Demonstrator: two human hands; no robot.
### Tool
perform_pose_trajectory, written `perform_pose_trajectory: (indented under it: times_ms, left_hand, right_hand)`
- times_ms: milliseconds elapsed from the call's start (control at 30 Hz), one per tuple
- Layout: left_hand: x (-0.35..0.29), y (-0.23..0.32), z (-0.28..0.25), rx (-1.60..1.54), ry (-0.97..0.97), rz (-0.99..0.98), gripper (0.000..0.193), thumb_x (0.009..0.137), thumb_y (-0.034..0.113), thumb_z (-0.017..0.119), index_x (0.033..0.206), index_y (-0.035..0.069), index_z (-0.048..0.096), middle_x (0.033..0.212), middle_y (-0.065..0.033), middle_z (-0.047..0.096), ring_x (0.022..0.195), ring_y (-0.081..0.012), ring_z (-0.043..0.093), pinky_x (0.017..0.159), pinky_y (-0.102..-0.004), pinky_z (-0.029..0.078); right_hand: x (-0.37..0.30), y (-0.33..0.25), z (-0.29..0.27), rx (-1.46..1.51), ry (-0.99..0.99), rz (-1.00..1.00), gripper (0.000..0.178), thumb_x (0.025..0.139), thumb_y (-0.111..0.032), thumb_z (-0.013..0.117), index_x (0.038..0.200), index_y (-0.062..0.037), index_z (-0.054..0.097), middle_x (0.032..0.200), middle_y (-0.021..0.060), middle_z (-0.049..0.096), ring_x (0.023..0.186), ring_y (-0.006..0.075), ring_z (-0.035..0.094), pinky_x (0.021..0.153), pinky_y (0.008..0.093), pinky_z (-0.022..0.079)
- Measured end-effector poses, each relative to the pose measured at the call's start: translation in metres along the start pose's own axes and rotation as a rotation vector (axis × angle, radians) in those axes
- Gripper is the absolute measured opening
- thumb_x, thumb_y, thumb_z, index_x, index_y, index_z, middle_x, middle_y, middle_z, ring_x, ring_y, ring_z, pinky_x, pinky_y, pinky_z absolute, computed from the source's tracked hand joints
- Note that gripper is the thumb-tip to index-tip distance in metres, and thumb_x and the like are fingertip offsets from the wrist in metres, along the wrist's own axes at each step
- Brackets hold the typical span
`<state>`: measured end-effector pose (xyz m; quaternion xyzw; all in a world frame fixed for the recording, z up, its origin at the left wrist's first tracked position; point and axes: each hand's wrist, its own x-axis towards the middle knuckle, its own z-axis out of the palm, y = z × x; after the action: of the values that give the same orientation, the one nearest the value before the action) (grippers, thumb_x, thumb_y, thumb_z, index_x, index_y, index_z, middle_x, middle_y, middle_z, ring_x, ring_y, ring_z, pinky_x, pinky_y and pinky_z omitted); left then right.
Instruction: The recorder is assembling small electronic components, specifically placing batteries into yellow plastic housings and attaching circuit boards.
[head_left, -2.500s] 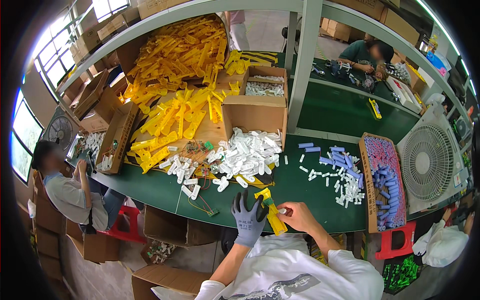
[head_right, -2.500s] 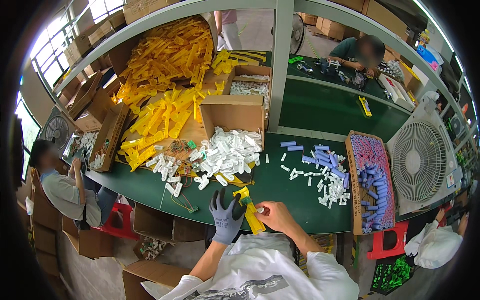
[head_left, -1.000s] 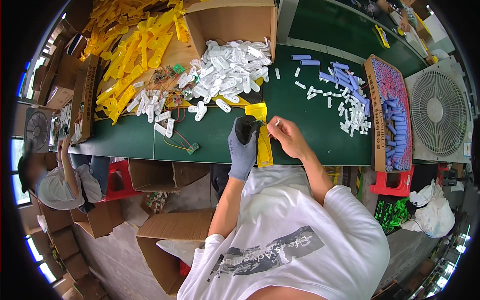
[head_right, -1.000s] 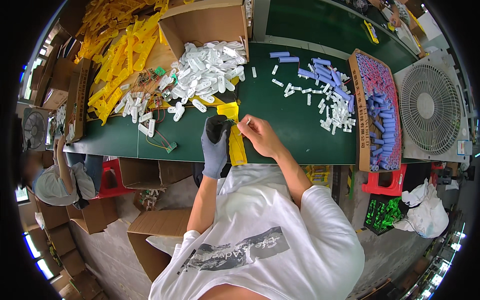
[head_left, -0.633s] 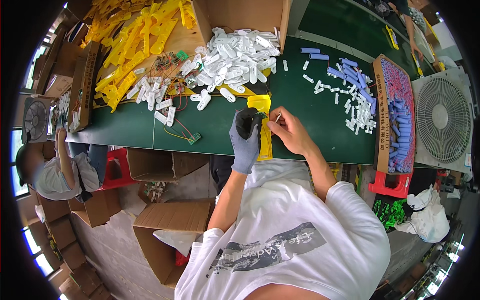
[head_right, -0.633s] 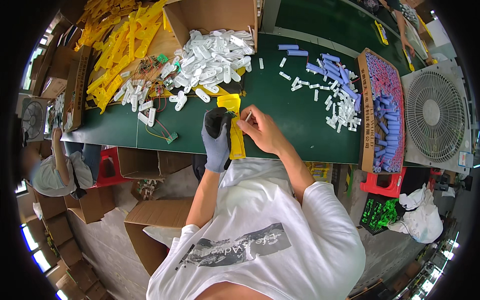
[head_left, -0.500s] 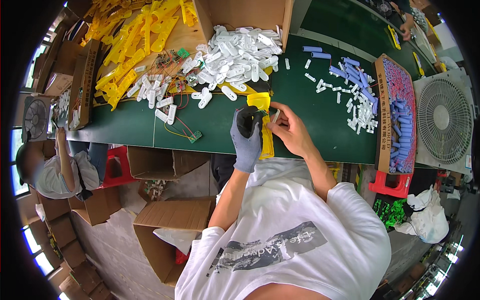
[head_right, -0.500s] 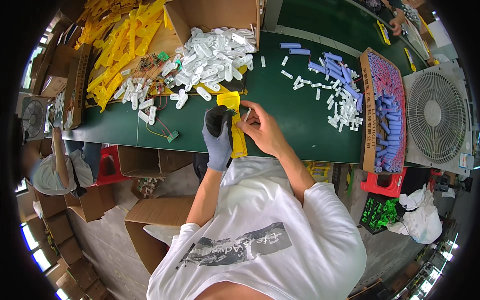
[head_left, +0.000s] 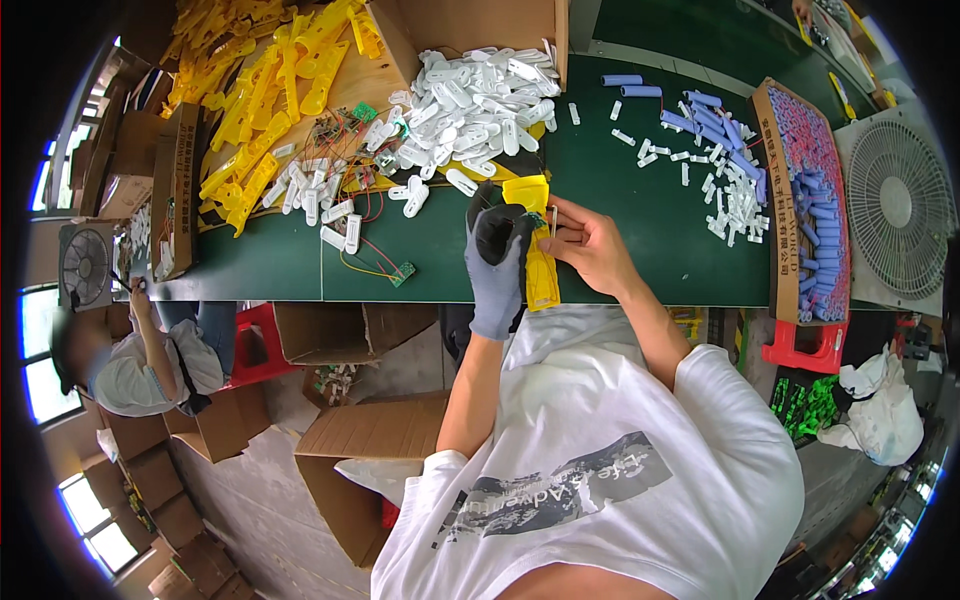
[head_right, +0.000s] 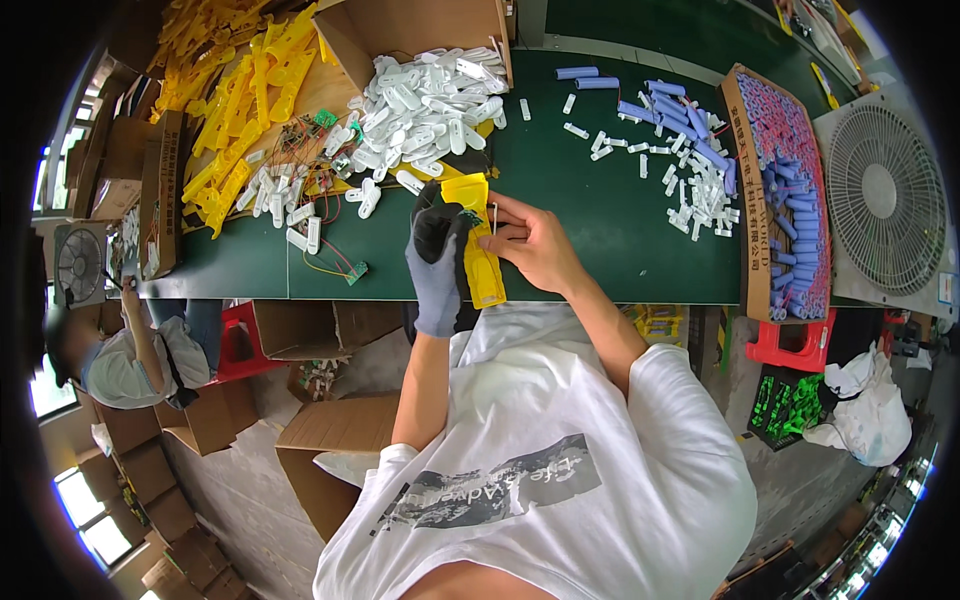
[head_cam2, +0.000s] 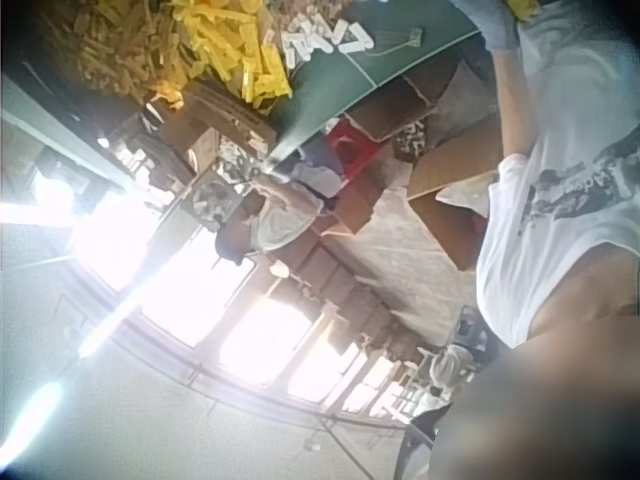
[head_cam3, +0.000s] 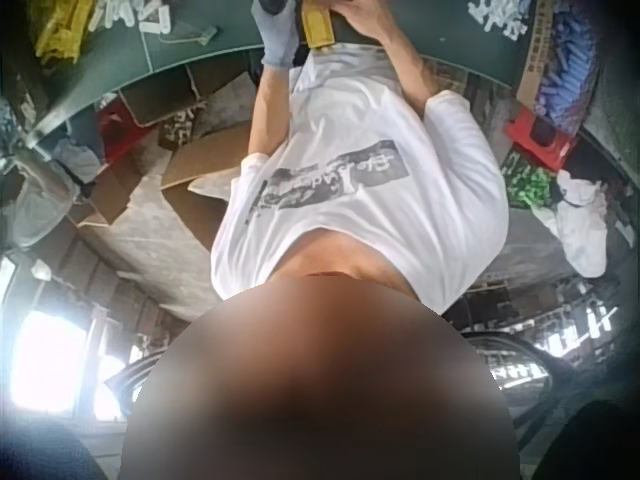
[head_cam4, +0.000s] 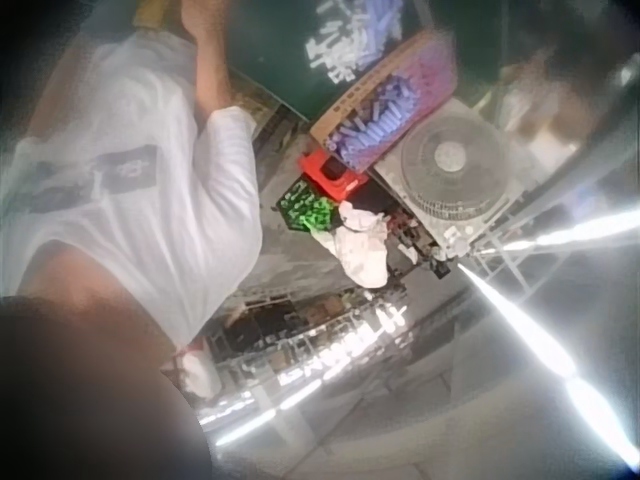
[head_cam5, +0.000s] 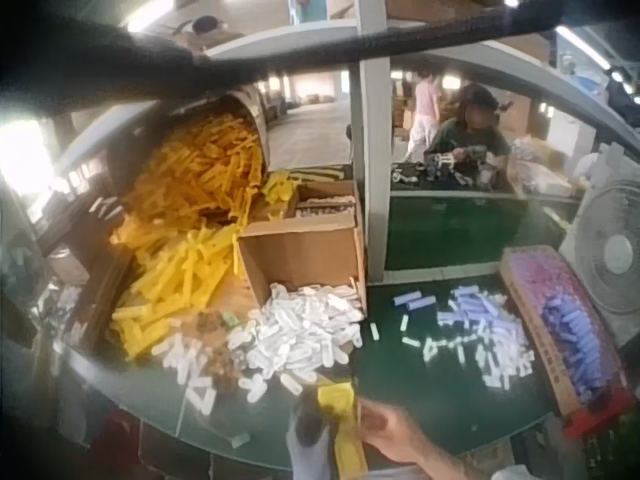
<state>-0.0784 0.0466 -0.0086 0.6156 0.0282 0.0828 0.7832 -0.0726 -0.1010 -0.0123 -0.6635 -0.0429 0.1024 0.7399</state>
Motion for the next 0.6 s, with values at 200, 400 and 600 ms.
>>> perform_pose_trajectory:
  times_ms: [200, 400, 600]
  left_hand:
    - [0.020, 0.013, -0.028, -0.033, -0.244, -0.175, 0.026, 0.084, -0.008, 0.058, 0.110, -0.003, 0.058, 0.103, -0.0057, 0.062, 0.097, -0.0120, 0.058, 0.090, -0.0254, 0.046]
    - [0.025, 0.028, -0.030, 0.010, -0.301, -0.190, 0.028, 0.084, -0.011, 0.055, 0.111, -0.003, 0.058, 0.102, -0.0045, 0.062, 0.094, -0.0098, 0.058, 0.085, -0.0225, 0.046]
    - [0.031, 0.031, -0.042, 0.059, -0.347, -0.114, 0.031, 0.083, -0.012, 0.053, 0.111, -0.002, 0.058, 0.101, -0.0041, 0.062, 0.091, -0.0084, 0.056, 0.082, -0.0211, 0.045]
  right_hand:
    - [0.000, -0.002, 0.001, 0.077, -0.029, 0.033, 0.059, 0.083, -0.004, 0.072, 0.136, 0.0060, 0.046, 0.113, 0.0132, 0.066, 0.088, 0.0102, 0.067, 0.078, 0.0230, 0.053]
    - [0.002, 0.002, 0.001, 0.172, -0.025, 0.037, 0.058, 0.083, -0.005, 0.072, 0.134, 0.0062, 0.047, 0.109, 0.0121, 0.067, 0.086, 0.0089, 0.066, 0.077, 0.0223, 0.053]
    - [0.002, -0.006, 0.004, 0.228, -0.004, 0.020, 0.056, 0.083, -0.005, 0.072, 0.133, 0.0057, 0.049, 0.109, 0.0131, 0.067, 0.082, 0.0087, 0.065, 0.074, 0.0223, 0.052]
